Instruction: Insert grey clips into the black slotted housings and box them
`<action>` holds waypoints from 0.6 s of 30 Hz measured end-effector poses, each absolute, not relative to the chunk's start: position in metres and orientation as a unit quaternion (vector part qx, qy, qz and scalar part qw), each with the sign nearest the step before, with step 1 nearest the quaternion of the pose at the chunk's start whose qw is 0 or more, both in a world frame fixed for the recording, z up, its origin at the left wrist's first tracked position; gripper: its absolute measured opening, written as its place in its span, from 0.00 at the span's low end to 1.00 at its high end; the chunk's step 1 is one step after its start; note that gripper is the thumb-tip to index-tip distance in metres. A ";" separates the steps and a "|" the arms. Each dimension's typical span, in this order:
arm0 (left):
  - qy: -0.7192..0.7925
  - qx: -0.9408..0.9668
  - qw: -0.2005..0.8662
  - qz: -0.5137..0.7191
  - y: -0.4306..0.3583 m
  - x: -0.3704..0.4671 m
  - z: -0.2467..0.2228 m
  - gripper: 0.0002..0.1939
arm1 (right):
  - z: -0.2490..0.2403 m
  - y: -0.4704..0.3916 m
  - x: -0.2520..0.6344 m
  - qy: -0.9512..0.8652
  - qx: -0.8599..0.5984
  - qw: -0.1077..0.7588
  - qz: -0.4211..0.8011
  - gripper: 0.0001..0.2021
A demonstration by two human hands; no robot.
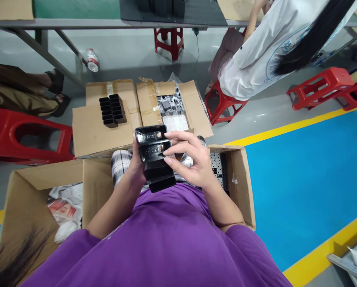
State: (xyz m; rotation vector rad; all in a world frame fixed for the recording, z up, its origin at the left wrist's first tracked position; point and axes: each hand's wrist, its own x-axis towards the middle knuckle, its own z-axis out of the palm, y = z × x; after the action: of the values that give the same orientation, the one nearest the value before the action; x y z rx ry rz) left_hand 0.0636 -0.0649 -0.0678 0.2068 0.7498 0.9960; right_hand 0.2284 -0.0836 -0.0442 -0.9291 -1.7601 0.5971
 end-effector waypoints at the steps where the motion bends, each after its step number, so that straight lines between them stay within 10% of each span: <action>1: 0.352 0.092 0.810 0.460 -0.064 0.064 -0.067 0.29 | -0.044 -0.083 0.229 -0.735 -0.381 0.509 0.233 0.05; 6: 0.357 0.065 0.824 0.436 -0.063 0.067 -0.064 0.30 | -0.038 -0.076 0.233 -0.789 -0.360 0.473 0.156 0.21; 18: 0.359 0.024 0.850 0.385 -0.061 0.066 -0.068 0.35 | -0.055 -0.072 0.230 -0.831 -0.354 0.413 0.114 0.18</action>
State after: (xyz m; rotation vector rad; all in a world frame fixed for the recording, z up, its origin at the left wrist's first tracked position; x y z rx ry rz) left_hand 0.0658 -0.0611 -0.0676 0.0512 0.7554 0.8108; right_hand 0.2297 -0.0722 -0.0548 -0.8911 -2.0910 0.2876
